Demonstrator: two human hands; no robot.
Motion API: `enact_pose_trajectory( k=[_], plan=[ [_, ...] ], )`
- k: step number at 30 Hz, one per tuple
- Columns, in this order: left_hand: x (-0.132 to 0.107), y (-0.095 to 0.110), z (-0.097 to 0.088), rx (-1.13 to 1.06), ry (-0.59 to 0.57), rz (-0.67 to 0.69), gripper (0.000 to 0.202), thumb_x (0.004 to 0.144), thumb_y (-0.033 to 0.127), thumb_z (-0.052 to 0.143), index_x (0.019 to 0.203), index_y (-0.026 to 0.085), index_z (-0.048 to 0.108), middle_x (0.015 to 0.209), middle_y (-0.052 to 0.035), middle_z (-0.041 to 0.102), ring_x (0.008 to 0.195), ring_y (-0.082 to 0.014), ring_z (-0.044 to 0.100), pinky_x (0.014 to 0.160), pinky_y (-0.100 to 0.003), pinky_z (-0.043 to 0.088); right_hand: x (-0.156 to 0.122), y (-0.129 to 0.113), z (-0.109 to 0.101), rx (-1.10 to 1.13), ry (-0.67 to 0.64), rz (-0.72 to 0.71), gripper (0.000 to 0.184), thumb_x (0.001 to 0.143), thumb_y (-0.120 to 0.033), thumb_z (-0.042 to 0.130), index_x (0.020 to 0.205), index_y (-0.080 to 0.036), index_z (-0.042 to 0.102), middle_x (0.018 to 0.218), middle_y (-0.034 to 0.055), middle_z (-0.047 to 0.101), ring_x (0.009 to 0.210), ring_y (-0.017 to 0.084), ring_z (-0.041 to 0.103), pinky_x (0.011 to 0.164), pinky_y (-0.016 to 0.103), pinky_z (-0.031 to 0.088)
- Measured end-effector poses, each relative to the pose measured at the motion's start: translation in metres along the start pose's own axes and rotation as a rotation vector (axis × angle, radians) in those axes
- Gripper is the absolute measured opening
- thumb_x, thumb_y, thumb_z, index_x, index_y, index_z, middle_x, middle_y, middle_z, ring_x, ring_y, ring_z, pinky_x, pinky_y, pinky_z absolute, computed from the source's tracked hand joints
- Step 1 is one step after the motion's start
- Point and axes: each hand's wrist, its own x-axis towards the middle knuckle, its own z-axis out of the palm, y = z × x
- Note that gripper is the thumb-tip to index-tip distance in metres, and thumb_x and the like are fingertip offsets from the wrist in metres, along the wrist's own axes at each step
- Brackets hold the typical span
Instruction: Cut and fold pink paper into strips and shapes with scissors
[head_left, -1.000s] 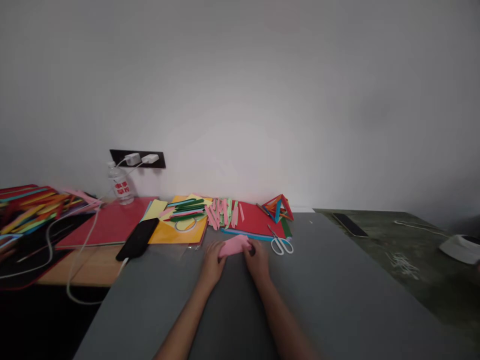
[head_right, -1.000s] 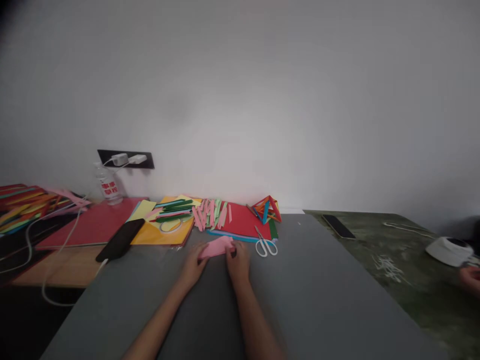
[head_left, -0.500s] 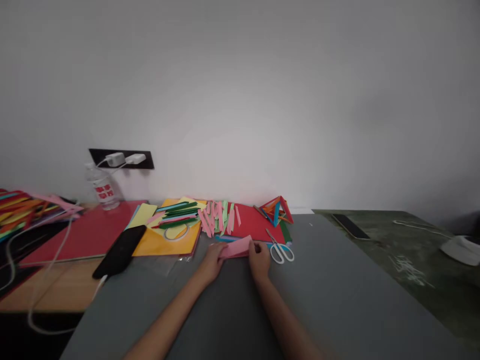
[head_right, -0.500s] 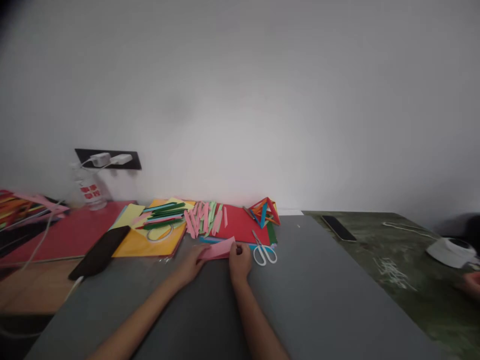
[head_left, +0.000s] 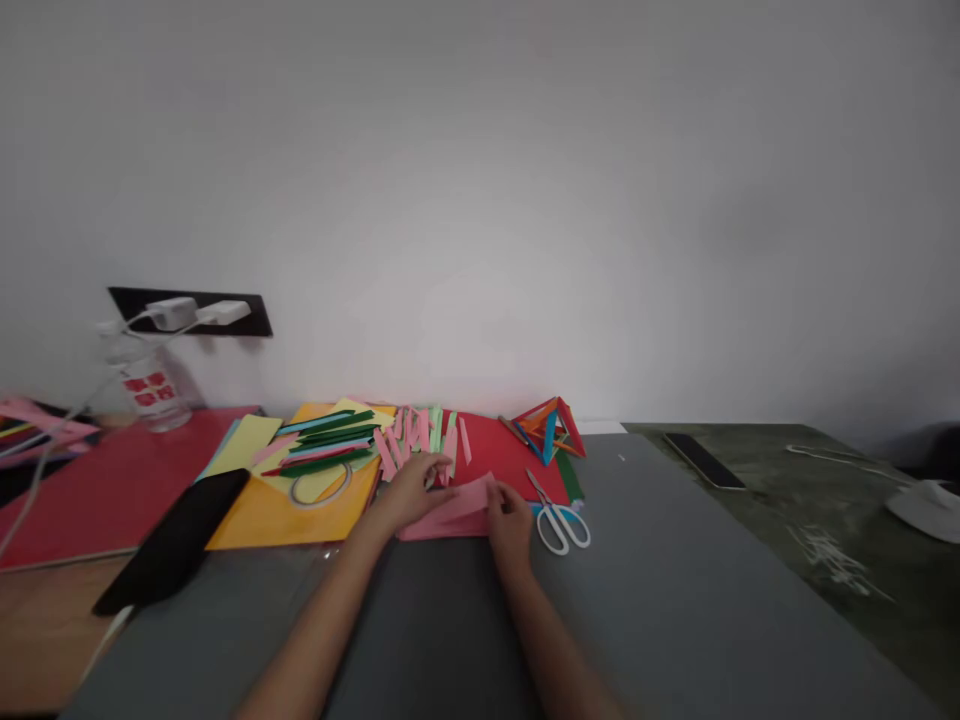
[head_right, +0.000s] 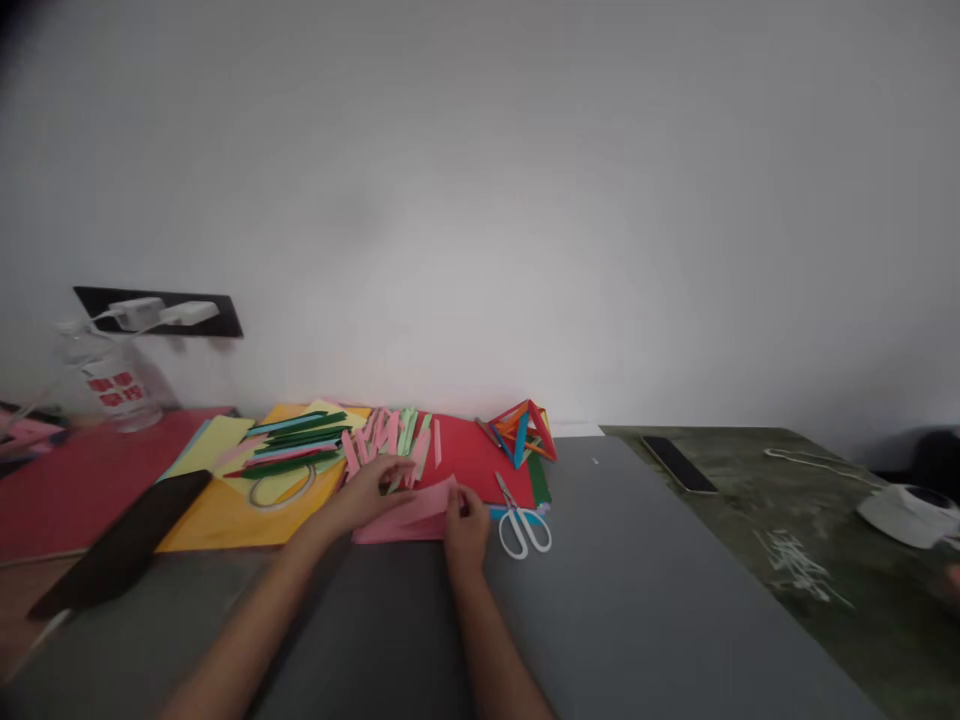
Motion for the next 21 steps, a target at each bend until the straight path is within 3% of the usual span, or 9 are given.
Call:
enact_pose_trajectory(
  k=[2,6,9,12,17,21],
  plan=[
    [0.006,-0.003,-0.004,-0.130,0.104,-0.014,0.032,0.065,0.033,0.058,0.093,0.017,0.058,0.093,-0.0074,0.060,0.084,-0.0186,0.054,0.075,-0.030,0.041,0.007,-0.001,-0.002,0.143,-0.017,0.041,0.034,0.070,-0.044,0.047,0.070,-0.013,0.061,0.056,-0.0004,0.055,0.053,0.012,0.048,0.052,0.022,0.036],
    [0.008,-0.016,-0.010,-0.400,0.193,-0.182,0.036,0.064,0.035,0.059,0.091,0.012,0.058,0.084,-0.0099,0.063,0.079,-0.0197,0.058,0.070,-0.031,0.044,0.020,-0.001,-0.006,0.346,0.036,0.169,0.033,0.065,-0.044,0.055,0.075,-0.013,0.060,0.061,-0.0001,0.057,0.055,0.011,0.050,0.052,0.020,0.038],
    [0.008,-0.022,-0.005,-0.584,0.174,-0.225,0.039,0.062,0.035,0.060,0.094,0.012,0.056,0.094,-0.0110,0.061,0.085,-0.0197,0.057,0.076,-0.032,0.043,0.023,0.001,-0.005,0.457,0.051,0.242,0.029,0.062,-0.042,0.059,0.072,-0.014,0.059,0.055,-0.0026,0.054,0.048,0.008,0.046,0.046,0.018,0.036],
    [0.009,-0.021,0.006,-0.721,0.070,-0.207,0.040,0.065,0.034,0.059,0.099,0.014,0.053,0.103,-0.0117,0.058,0.096,-0.0196,0.053,0.083,-0.033,0.040,0.022,0.000,-0.001,0.592,-0.001,0.313,0.028,0.060,-0.041,0.061,0.069,-0.015,0.055,0.047,-0.0064,0.047,0.039,0.004,0.038,0.038,0.016,0.030],
    [0.004,-0.010,0.013,-0.614,0.002,-0.238,0.041,0.060,0.033,0.064,0.097,0.017,0.056,0.097,-0.0076,0.060,0.092,-0.0183,0.054,0.076,-0.027,0.043,0.017,-0.004,0.006,0.750,-0.154,0.417,0.030,0.063,-0.044,0.059,0.063,-0.017,0.046,0.033,-0.0128,0.026,0.027,0.002,0.016,0.029,0.015,0.013],
    [-0.003,-0.003,0.004,-0.512,-0.074,-0.342,0.038,0.057,0.037,0.065,0.086,0.014,0.061,0.070,-0.0020,0.063,0.060,-0.0140,0.057,0.050,-0.021,0.044,0.017,-0.005,0.003,0.649,-0.120,0.357,0.030,0.065,-0.046,0.057,0.069,-0.017,0.049,0.033,-0.0114,0.031,0.027,0.003,0.021,0.029,0.016,0.015]
  ],
)
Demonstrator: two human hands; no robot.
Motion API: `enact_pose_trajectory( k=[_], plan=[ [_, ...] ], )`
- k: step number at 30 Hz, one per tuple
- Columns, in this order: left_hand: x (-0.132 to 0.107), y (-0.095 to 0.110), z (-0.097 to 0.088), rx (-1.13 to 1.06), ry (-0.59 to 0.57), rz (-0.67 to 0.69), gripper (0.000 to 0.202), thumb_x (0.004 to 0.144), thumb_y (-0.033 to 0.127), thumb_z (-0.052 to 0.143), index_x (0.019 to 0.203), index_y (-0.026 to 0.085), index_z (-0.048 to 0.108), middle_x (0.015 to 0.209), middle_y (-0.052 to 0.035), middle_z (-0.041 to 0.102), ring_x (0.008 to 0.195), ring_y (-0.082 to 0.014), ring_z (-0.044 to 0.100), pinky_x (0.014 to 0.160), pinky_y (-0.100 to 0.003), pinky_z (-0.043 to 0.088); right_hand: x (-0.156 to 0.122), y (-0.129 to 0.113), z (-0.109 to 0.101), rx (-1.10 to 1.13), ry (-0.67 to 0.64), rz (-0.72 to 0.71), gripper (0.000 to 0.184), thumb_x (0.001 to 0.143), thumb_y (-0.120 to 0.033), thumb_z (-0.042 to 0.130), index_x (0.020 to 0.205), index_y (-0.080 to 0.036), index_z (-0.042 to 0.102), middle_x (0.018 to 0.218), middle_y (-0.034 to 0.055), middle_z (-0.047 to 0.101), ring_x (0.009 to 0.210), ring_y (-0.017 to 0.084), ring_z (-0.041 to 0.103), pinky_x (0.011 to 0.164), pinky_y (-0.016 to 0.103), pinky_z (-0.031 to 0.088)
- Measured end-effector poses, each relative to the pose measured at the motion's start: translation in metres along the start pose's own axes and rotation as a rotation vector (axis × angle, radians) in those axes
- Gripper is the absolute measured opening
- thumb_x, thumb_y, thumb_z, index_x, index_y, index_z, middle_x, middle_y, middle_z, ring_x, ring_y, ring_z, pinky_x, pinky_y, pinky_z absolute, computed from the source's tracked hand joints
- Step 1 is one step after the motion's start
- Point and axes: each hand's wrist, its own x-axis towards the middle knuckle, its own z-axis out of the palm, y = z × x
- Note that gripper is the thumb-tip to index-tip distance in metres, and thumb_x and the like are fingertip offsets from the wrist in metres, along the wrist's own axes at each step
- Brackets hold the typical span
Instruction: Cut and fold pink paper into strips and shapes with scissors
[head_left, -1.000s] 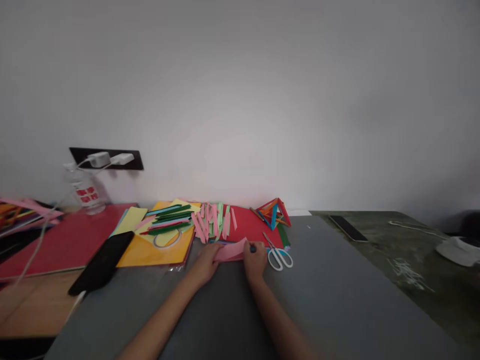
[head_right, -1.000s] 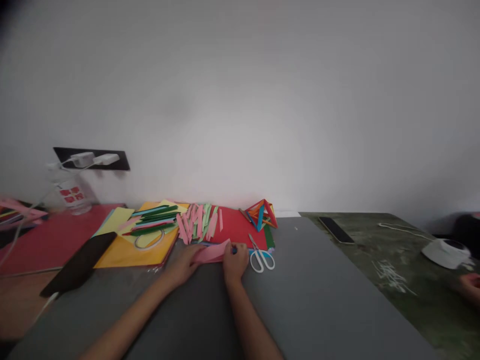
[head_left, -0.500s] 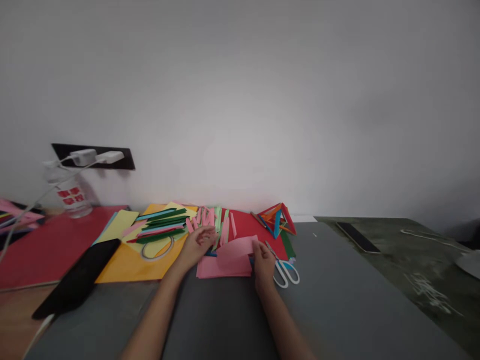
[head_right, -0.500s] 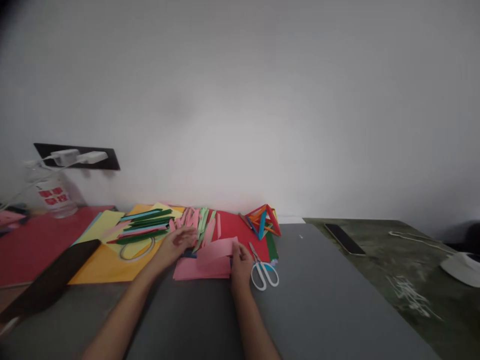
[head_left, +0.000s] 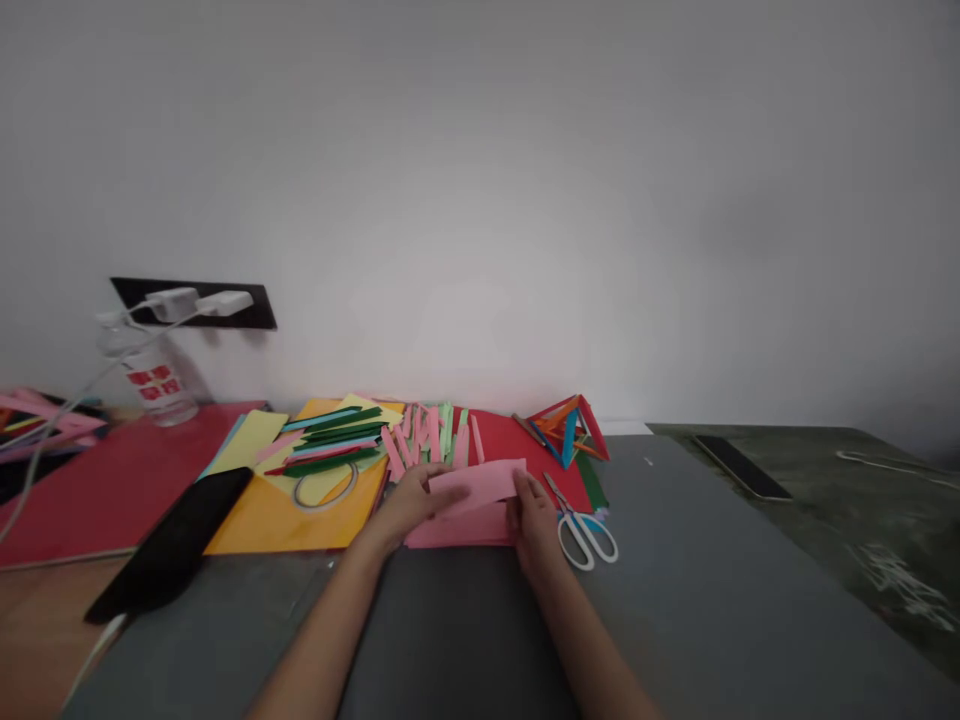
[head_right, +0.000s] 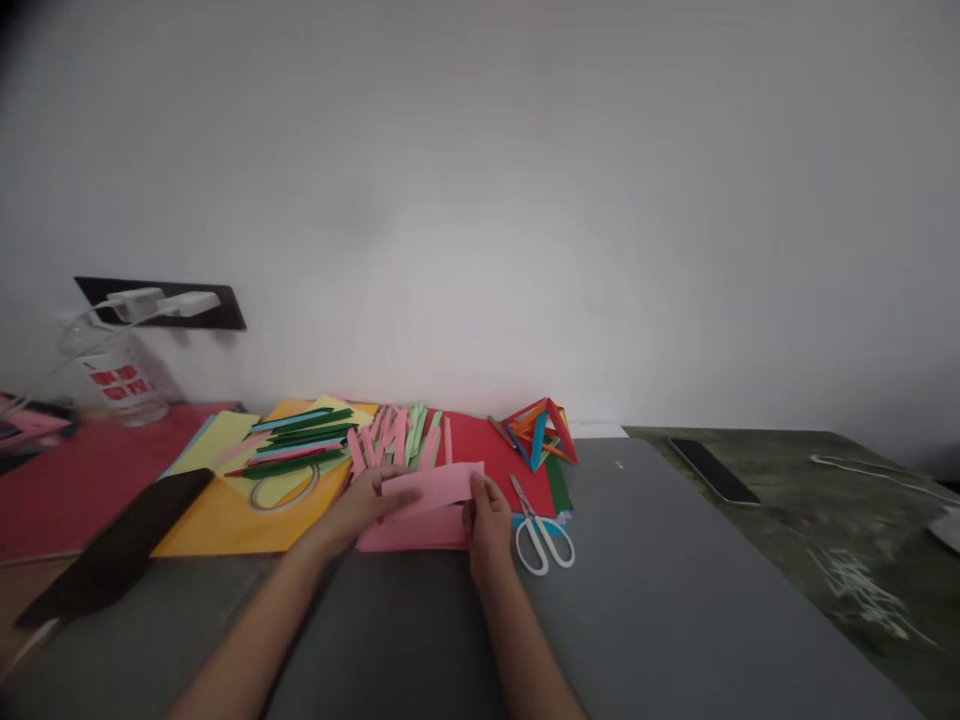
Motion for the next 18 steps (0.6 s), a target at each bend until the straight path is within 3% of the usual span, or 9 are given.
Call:
enact_pose_trajectory(
  k=[4,8,14,18],
  plan=[
    [0.002,-0.001,-0.004,-0.063,0.109,-0.044,0.033,0.058,0.040,0.063,0.076,0.012,0.061,0.056,-0.0002,0.061,0.049,-0.0122,0.056,0.042,-0.019,0.041,-0.001,-0.008,-0.005,-0.211,0.029,-0.143,0.033,0.067,-0.046,0.053,0.076,-0.015,0.055,0.036,-0.0084,0.040,0.030,0.005,0.033,0.032,0.017,0.023],
    [0.007,-0.008,-0.006,-0.108,0.112,-0.047,0.030,0.060,0.040,0.061,0.072,0.012,0.060,0.052,-0.0022,0.062,0.049,-0.0173,0.060,0.038,-0.020,0.040,0.000,-0.012,-0.007,-0.326,0.047,-0.238,0.036,0.069,-0.048,0.050,0.077,-0.014,0.057,0.038,-0.0054,0.047,0.035,0.008,0.041,0.039,0.019,0.032],
    [0.007,-0.009,-0.008,-0.215,0.083,-0.044,0.033,0.058,0.038,0.064,0.078,0.011,0.062,0.062,-0.0050,0.066,0.059,-0.0194,0.062,0.058,-0.031,0.050,0.003,-0.010,-0.009,-0.331,0.042,-0.239,0.040,0.067,-0.050,0.050,0.079,-0.013,0.059,0.042,-0.0021,0.054,0.038,0.010,0.047,0.043,0.021,0.035],
    [0.006,-0.005,-0.009,-0.212,0.088,-0.039,0.034,0.056,0.038,0.065,0.078,0.011,0.062,0.067,-0.0050,0.066,0.066,-0.0201,0.062,0.063,-0.034,0.050,0.008,-0.010,-0.013,-0.249,0.035,-0.201,0.037,0.064,-0.045,0.056,0.082,-0.014,0.058,0.059,0.0001,0.060,0.046,0.011,0.051,0.045,0.021,0.038]
  ],
)
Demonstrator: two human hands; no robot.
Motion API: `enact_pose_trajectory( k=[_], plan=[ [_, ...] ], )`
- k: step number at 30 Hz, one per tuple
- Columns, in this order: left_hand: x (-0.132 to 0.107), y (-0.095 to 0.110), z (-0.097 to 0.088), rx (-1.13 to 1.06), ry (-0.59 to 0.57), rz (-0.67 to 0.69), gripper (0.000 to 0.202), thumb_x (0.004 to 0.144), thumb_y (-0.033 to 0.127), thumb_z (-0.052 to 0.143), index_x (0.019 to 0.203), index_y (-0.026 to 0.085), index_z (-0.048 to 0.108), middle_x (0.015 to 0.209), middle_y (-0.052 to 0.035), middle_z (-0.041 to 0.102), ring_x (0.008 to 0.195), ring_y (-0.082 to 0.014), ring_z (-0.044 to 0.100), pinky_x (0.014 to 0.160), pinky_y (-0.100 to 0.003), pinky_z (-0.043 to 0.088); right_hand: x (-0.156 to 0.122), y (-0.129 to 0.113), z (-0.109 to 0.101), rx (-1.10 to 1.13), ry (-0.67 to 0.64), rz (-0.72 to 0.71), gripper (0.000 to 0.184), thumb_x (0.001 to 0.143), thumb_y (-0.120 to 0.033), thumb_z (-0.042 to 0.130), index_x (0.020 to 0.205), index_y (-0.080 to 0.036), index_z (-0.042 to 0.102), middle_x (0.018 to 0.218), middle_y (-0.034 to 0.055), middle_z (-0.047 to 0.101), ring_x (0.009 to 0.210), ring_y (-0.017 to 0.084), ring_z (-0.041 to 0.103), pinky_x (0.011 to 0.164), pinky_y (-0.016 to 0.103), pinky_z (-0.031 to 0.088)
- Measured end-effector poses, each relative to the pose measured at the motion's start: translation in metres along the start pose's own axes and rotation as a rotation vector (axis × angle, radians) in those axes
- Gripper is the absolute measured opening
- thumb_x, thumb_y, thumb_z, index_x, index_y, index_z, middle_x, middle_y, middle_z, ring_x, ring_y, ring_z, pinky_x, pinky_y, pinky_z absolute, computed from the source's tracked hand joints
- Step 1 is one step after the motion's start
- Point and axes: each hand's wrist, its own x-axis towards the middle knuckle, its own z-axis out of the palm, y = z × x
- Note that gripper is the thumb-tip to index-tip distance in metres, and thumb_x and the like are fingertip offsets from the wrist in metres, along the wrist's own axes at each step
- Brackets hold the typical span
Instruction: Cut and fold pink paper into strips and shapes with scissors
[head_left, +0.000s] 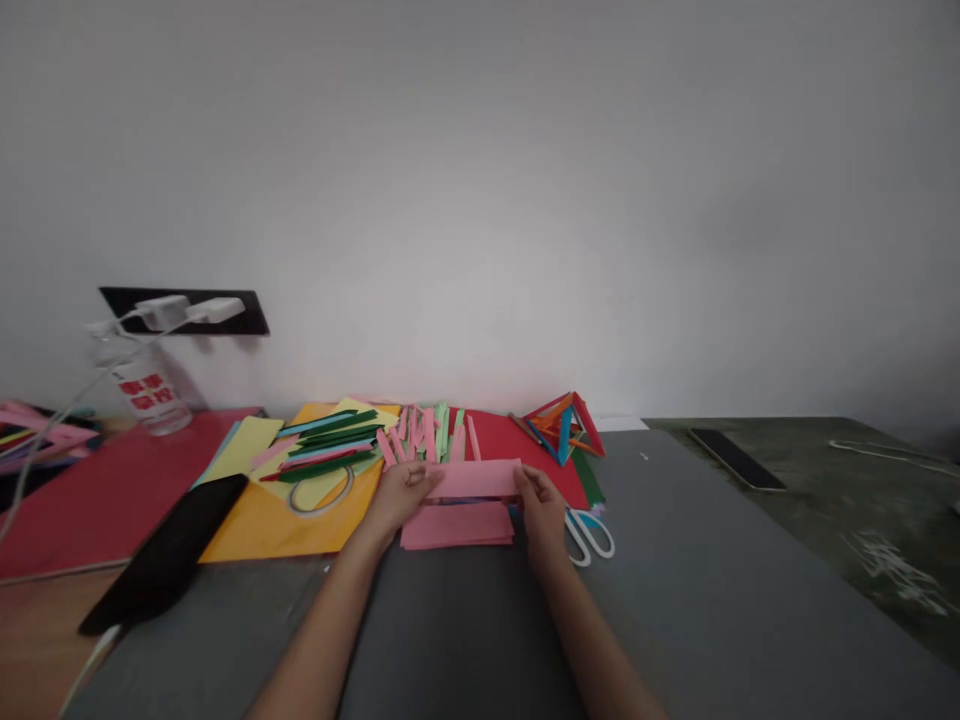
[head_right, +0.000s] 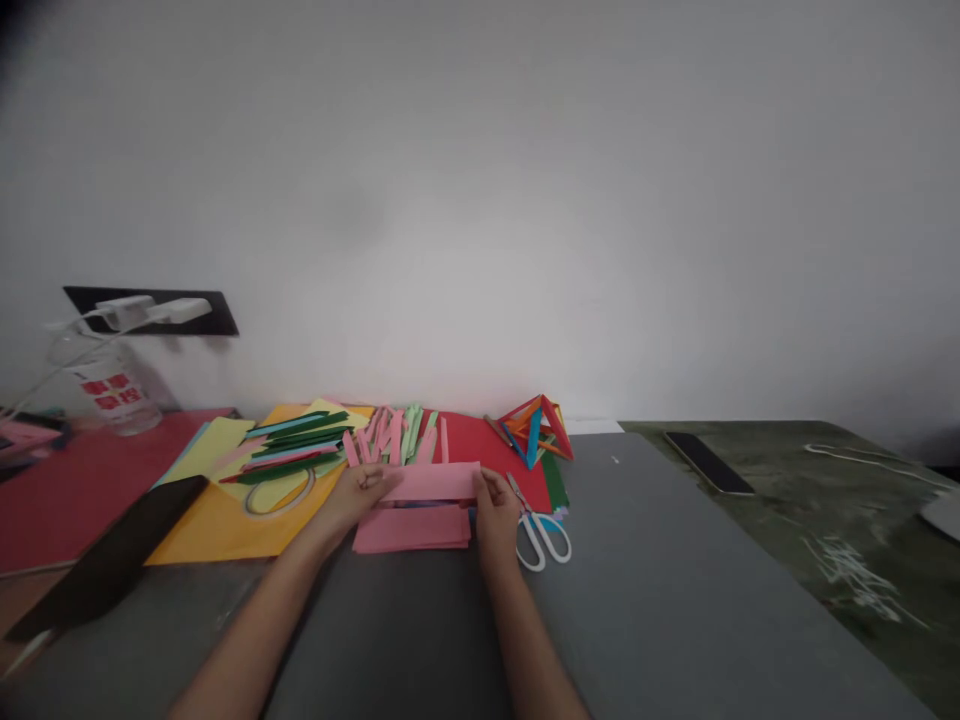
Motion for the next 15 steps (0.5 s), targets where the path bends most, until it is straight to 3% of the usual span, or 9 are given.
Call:
enact_pose_trajectory(
  k=[4,8,13,15],
  plan=[
    [0.001,0.003,-0.002,0.017,0.005,0.005,0.034,0.058,0.038,0.064,0.078,0.011,0.061,0.067,-0.0034,0.066,0.068,-0.0202,0.061,0.063,-0.032,0.050,0.004,0.003,-0.004,-0.007,0.030,0.010,0.031,0.058,-0.040,0.062,0.074,-0.014,0.060,0.065,0.0011,0.060,0.056,0.012,0.053,0.049,0.020,0.040],
    [0.004,0.002,0.001,-0.054,0.060,0.030,0.036,0.063,0.038,0.060,0.085,0.009,0.059,0.072,-0.0076,0.066,0.068,-0.0202,0.062,0.065,-0.031,0.049,0.003,0.004,-0.001,0.058,0.006,0.049,0.033,0.057,-0.040,0.064,0.075,-0.013,0.058,0.059,0.0005,0.060,0.046,0.010,0.051,0.043,0.020,0.037],
    [-0.002,-0.001,0.018,-0.005,-0.052,0.058,0.038,0.060,0.034,0.063,0.089,0.011,0.057,0.076,-0.0090,0.066,0.067,-0.0199,0.062,0.067,-0.032,0.049,-0.005,0.002,0.011,0.076,-0.089,0.069,0.035,0.060,-0.043,0.060,0.077,-0.014,0.052,0.041,-0.0033,0.052,0.036,0.010,0.047,0.036,0.019,0.031],
    [-0.004,-0.002,0.023,0.094,-0.042,0.053,0.031,0.059,0.034,0.064,0.081,0.013,0.060,0.073,-0.0081,0.067,0.065,-0.0201,0.062,0.064,-0.030,0.049,-0.010,0.001,0.016,0.044,-0.141,0.040,0.032,0.062,-0.043,0.058,0.075,-0.015,0.051,0.041,-0.0036,0.051,0.037,0.009,0.047,0.037,0.018,0.030]
  ],
)
